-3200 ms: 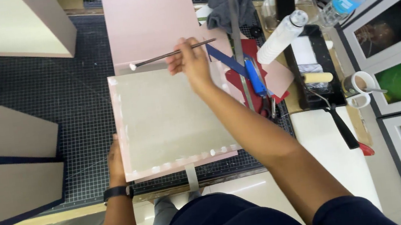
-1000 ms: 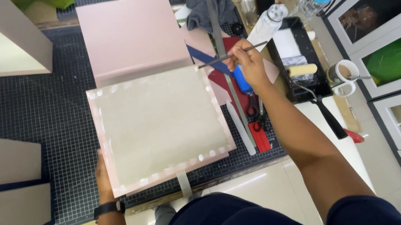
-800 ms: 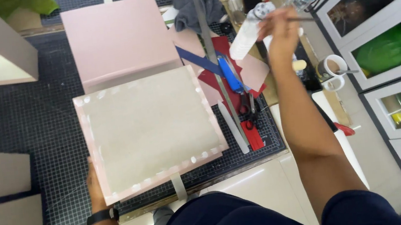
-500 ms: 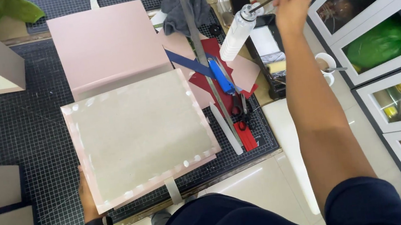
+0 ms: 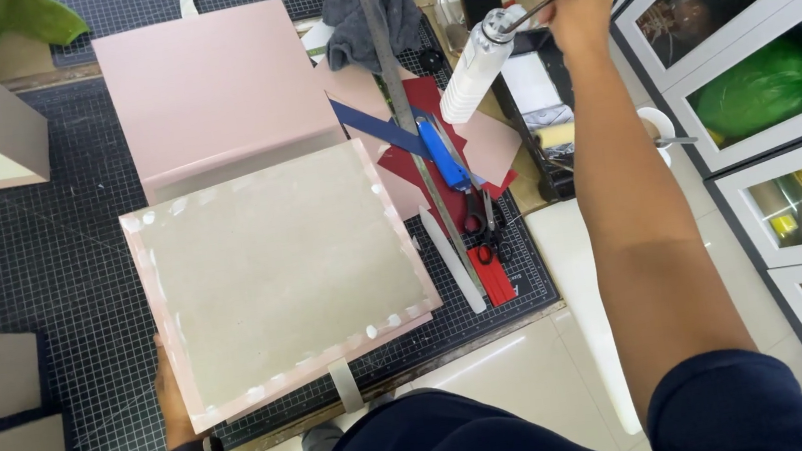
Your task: Applying glue to a cardboard insert for a box using a roller and a brush.
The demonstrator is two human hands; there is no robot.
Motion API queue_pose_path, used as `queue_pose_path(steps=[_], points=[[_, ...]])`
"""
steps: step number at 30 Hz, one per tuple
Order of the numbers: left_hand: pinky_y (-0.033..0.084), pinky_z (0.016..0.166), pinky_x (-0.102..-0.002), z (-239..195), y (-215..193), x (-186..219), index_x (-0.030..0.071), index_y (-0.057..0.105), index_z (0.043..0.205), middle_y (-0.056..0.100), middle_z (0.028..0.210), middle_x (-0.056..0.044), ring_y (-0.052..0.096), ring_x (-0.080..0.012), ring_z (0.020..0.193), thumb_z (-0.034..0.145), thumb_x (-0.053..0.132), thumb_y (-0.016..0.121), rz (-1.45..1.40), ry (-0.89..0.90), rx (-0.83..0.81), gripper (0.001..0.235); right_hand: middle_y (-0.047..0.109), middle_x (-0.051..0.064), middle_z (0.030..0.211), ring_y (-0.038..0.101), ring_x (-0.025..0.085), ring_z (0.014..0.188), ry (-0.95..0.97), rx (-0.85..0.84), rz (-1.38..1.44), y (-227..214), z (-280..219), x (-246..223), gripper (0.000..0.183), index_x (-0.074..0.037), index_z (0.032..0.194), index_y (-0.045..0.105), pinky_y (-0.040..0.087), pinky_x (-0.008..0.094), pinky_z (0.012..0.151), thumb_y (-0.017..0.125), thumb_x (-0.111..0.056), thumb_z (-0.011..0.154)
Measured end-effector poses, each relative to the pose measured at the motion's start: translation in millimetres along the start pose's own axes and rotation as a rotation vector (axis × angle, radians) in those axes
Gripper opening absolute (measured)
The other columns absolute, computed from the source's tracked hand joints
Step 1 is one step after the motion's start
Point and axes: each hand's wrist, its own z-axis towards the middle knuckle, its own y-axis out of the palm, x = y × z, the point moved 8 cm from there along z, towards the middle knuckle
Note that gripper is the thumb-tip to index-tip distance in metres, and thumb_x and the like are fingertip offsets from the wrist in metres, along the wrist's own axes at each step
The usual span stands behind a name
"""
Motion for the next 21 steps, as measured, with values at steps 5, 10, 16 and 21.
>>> queue_pose_path(steps=[5,10,16,21], points=[[0.056,0.088,-0.041,3,0,-1,0.021,0.065,0.129,0.068,0.116,-0.004,0.066,-0.0244,0.103,0.1,0.073,0.043,-0.02,0.011,-0.004,0.064,0.06,0.008,0.06,0.063,0.013,0.047,0.172,0.131,0.56,-31,0,23,0.024,-0.008,0.092,0.055,0.034,0.027,0.037,0.05,-0.025,0.108],[0.056,0.081,-0.039,8,-4,-7,0.022,0.067,0.121,0.068,0.105,-0.002,0.066,-0.0224,0.093,0.1,0.076,0.044,0.002,0.012,0.003,0.062,0.066,0.009,0.062,0.046,0.014,0.042,0.362,0.177,0.663,-36,-30,29,0.036,-0.009,0.088,0.058,0.03,0.029,0.043,0.049,-0.039,0.104],[0.057,0.081,-0.039,12,-4,-9,0.023,0.066,0.123,0.068,0.105,-0.002,0.066,-0.0226,0.093,0.101,0.075,0.043,-0.015,0.026,-0.021,0.062,0.065,0.011,0.062,0.05,0.016,0.046,0.62,0.336,0.795,-27,-56,42,0.039,-0.008,0.08,0.06,0.038,0.028,0.044,0.053,-0.039,0.102],[0.057,0.082,-0.04,13,-7,-11,0.021,0.066,0.127,0.068,0.108,-0.003,0.066,-0.0243,0.096,0.1,0.076,0.041,0.024,0.024,-0.003,0.066,0.065,0.01,0.063,0.05,0.016,0.047,0.668,0.378,0.823,-23,-64,46,0.041,-0.007,0.078,0.06,0.039,0.026,0.045,0.057,-0.042,0.098]])
